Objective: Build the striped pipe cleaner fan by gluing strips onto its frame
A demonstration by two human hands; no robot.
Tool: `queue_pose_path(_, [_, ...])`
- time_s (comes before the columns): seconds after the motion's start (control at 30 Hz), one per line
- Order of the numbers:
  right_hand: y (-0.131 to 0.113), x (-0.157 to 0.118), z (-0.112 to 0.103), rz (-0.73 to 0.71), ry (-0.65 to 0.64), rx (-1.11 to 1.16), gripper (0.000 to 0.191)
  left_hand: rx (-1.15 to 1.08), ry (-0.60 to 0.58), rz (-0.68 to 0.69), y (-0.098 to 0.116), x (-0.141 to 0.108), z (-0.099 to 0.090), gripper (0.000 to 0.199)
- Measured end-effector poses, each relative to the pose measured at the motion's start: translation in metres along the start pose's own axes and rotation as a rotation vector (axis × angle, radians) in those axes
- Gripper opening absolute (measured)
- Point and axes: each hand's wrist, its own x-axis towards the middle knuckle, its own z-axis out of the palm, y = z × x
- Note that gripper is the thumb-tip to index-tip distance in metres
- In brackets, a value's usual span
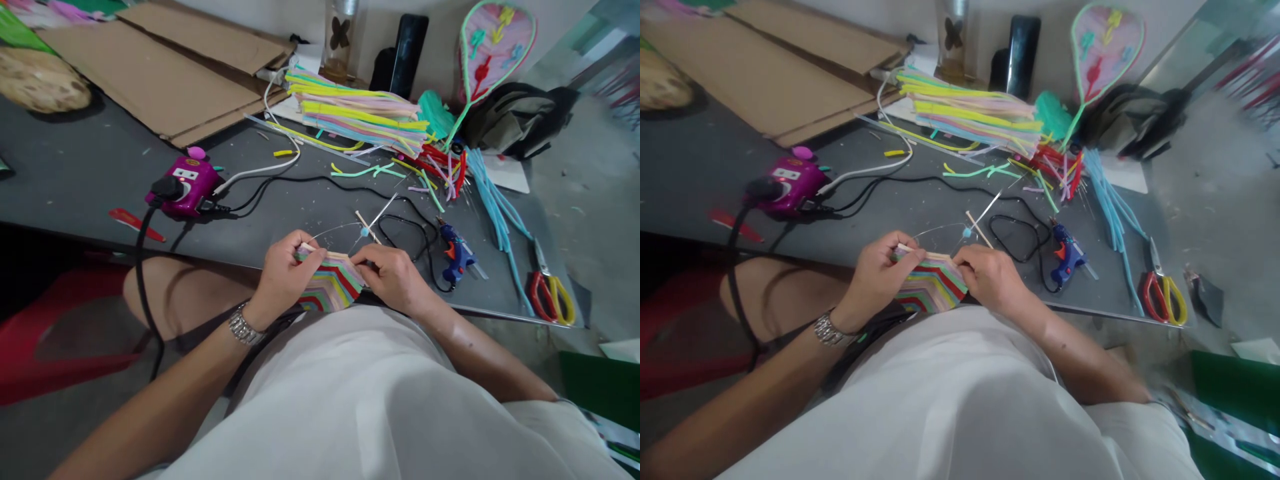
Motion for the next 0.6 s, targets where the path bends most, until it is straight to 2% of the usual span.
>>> queue_pose_path(0.37, [0.005,-0.008,0.013,-0.058,0.038,-0.123,0.023,-0.027,0.002,-0.013,0.000,0.000,0.000,0.017])
queue_pose_path(0.6, [0.001,-0.012,0.020,-0.085,0.167,-0.169,0.024,-0.049,-0.012,-0.031,0.001,0.001,0.000,0.018])
